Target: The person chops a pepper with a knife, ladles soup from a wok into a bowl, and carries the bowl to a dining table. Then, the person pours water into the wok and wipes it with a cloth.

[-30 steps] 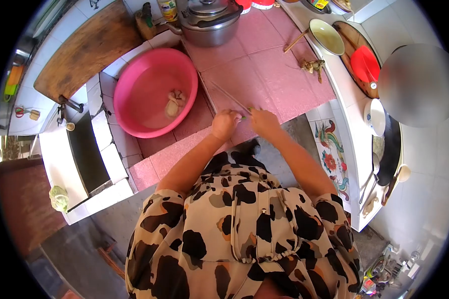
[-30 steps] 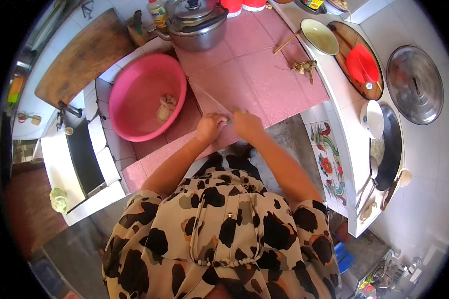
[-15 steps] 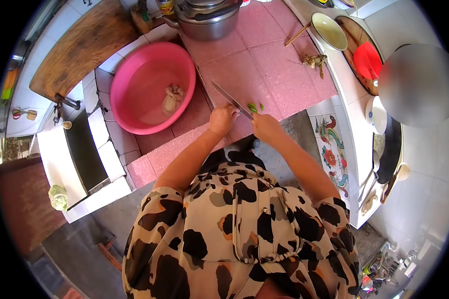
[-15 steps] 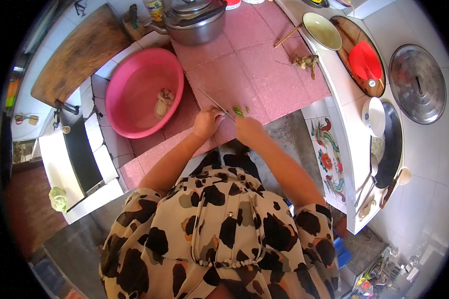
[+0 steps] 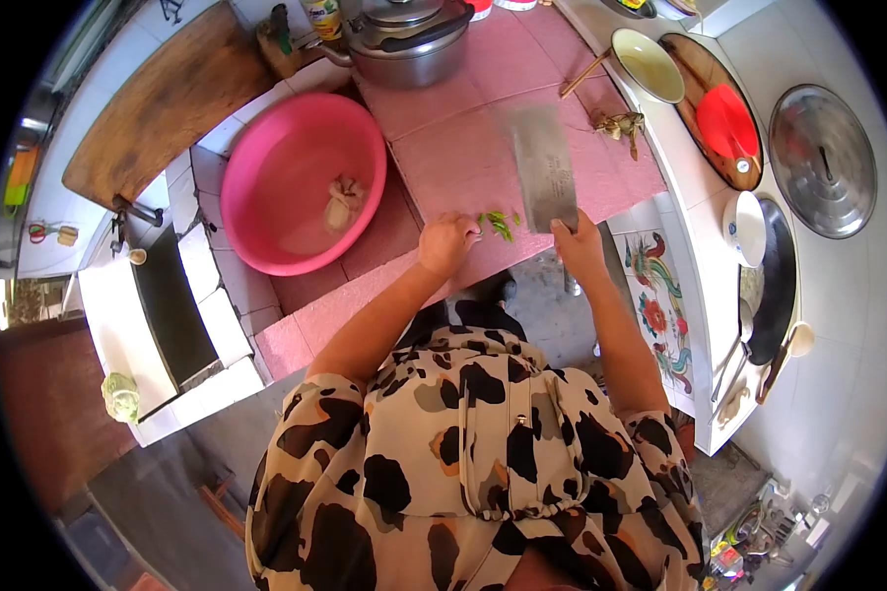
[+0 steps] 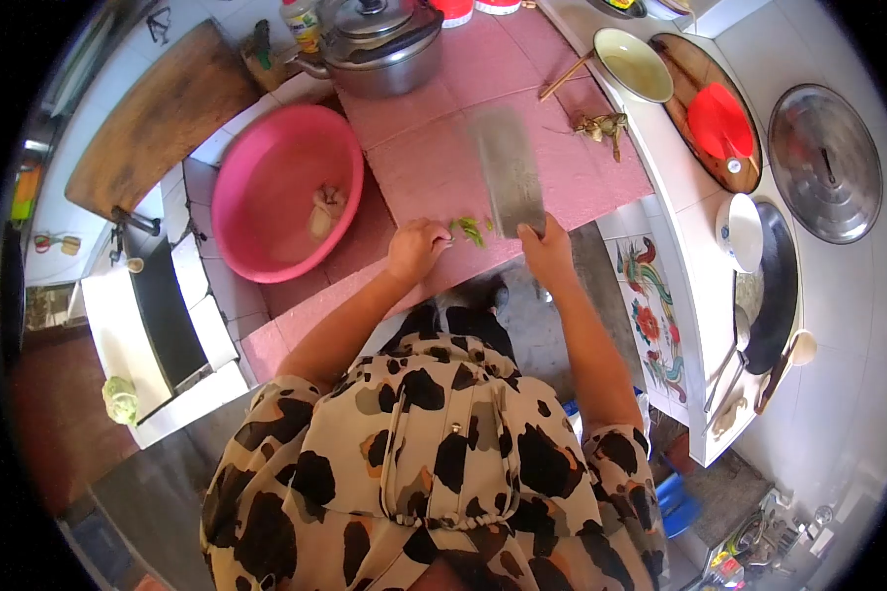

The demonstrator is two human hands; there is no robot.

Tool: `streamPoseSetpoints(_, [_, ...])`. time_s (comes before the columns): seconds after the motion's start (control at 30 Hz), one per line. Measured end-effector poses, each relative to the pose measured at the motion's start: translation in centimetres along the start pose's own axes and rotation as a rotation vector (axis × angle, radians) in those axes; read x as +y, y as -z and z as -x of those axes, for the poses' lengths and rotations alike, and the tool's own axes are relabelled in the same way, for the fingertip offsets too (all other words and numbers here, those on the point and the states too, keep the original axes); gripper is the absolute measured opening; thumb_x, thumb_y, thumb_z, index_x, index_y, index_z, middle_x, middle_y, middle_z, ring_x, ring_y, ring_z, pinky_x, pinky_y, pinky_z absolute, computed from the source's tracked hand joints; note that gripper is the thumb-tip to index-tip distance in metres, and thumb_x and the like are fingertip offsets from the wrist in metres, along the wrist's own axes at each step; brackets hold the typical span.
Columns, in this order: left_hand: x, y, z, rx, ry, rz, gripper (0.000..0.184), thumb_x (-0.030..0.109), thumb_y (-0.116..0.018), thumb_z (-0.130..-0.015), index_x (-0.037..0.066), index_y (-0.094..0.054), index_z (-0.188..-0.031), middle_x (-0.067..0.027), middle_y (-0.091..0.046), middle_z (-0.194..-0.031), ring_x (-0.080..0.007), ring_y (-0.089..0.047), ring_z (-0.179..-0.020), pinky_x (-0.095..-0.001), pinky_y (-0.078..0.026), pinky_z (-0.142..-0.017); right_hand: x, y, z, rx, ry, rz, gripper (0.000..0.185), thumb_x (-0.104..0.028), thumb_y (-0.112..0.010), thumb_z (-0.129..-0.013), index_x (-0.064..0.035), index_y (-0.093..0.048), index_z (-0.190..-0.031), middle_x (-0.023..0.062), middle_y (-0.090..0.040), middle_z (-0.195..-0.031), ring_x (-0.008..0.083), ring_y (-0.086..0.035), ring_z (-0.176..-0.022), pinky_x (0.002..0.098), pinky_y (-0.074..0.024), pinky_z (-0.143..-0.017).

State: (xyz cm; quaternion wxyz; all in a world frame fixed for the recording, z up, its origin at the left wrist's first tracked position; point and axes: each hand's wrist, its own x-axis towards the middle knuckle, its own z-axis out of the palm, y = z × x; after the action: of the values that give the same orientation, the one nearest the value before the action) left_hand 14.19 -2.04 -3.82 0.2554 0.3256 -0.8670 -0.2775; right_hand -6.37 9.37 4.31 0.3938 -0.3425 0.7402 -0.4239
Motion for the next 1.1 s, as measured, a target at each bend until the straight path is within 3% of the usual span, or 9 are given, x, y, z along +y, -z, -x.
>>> streamPoseSetpoints(0.03, [0.4,-0.1,-0.3,0.006,-0.004,-0.016,0.007,0.016,-0.064,-0.074,0.009,-0.064,-0.076,-0.0109,-0.061,-0.077,-0.0306,-0.058,-0.075,-0.0413,-0.046,-0.068,0.1,0.3,0.3,0.013,-0.057,-0.040,0.032,-0.035,-0.046,-0.092,-0.0068,-0.055,-0.081,0.0015,-0.047,-0.056,0.0144,-0.046,-0.046,0.0335,-0.0405,-0.046])
streamPoseSetpoints(0.17, [2.2,0.1,-1.9,-0.043,0.029,-0.047,0.008,0.015,-0.065,-0.075,0.009,-0.065,-0.081,-0.0112,-0.061,-0.078,-0.0301,-0.058,-0.074,-0.0408,-0.046,-0.067,1.4,0.6,1.5,-0.428,-0.510,-1.367,0.038,-0.043,-0.041,-0.093,-0.0102,-0.044,-0.074,-0.0008,-0.035,-0.051,0.0108,-0.033,-0.038,0.0283,-0.0289,-0.041])
streamPoseSetpoints(0.27, [2.9,-0.2,-2.6,0.046,-0.056,0.066,0.011,0.015,-0.065,-0.075,0.009,-0.066,-0.084,-0.0120,-0.062,-0.076,-0.0328,-0.059,-0.073,-0.0426,-0.046,-0.066,2.4,-0.6,2.3,-0.704,-0.451,-1.822,0.040,-0.045,-0.038,-0.094,-0.0092,-0.044,-0.076,-0.0001,-0.038,-0.051,0.0110,-0.035,-0.038,0.0287,-0.0296,-0.041])
streamPoseSetpoints(0.4, [3.9,0.0,-2.7,0.092,-0.019,0.227,0.012,0.011,-0.062,-0.078,0.007,-0.066,-0.089,-0.0138,-0.063,-0.079,-0.0353,-0.060,-0.073,-0.0430,-0.048,-0.066,1.5,-1.2,3.3,-0.742,-0.401,-1.859,0.040,-0.044,-0.036,-0.094,-0.0083,-0.046,-0.079,-0.0005,-0.036,-0.050,0.0110,-0.035,-0.036,0.0271,-0.0307,-0.041])
streamPoseSetpoints(0.5, [3.4,0.3,-2.8,0.074,0.081,0.264,0.015,0.008,-0.060,-0.079,0.005,-0.065,-0.093,-0.0155,-0.063,-0.081,-0.0372,-0.060,-0.076,-0.0432,-0.048,-0.068,3.3,-1.0,3.7,-0.363,-0.422,-1.457,0.038,-0.043,-0.041,-0.093,-0.0080,-0.048,-0.079,0.0001,-0.038,-0.050,0.0118,-0.038,-0.037,0.0276,-0.0328,-0.039])
streamPoseSetpoints(0.57, [2.1,0.9,-2.3,0.033,0.247,0.182,0.020,0.006,-0.058,-0.078,0.004,-0.063,-0.098,-0.0175,-0.063,-0.086,-0.0384,-0.060,-0.080,-0.0435,-0.048,-0.070,4.1,-0.7,4.6,0.006,-0.383,-0.856,0.035,-0.040,-0.046,-0.092,-0.0078,-0.048,-0.078,0.0012,-0.041,-0.050,0.0123,-0.039,-0.036,0.0281,-0.0334,-0.036])
streamPoseSetpoints(0.63, [1.1,1.1,-2.0,-0.051,0.126,0.134,0.027,0.005,-0.059,-0.077,0.001,-0.061,-0.104,-0.0201,-0.062,-0.093,-0.0389,-0.059,-0.085,-0.0435,-0.047,-0.074,5.4,0.1,5.8,0.221,-0.300,-0.423,0.027,-0.029,-0.055,-0.089,-0.0050,-0.048,-0.077,0.0039,-0.046,-0.052,0.0131,-0.043,-0.037,0.0279,-0.0351,-0.034])
streamPoseSetpoints(0.77, [0.3,-0.8,-1.4,-0.108,-0.030,0.079,0.041,0.003,-0.064,-0.072,-0.003,-0.055,-0.112,-0.0232,-0.057,-0.106,-0.0391,-0.056,-0.093,-0.0430,-0.046,-0.082,8.4,0.4,8.1,0.122,-0.279,-0.136,0.018,-0.017,-0.054,-0.087,-0.0002,-0.049,-0.084,0.0037,-0.047,-0.053,0.0117,-0.044,-0.039,0.0277,-0.0371,-0.036])
streamPoseSetpoints(1.1, [1.5,-2.3,-2.1,-0.161,0.142,0.070,0.046,0.002,-0.068,-0.068,-0.001,-0.056,-0.113,-0.0214,-0.058,-0.100,-0.0349,-0.059,-0.088,-0.0402,-0.047,-0.079,8.2,-4.1,8.0,-0.014,-0.293,-0.149,0.019,-0.019,-0.051,-0.089,-0.0002,-0.048,-0.092,0.0055,-0.050,-0.056,0.0145,-0.049,-0.040,0.0294,-0.0406,-0.039])
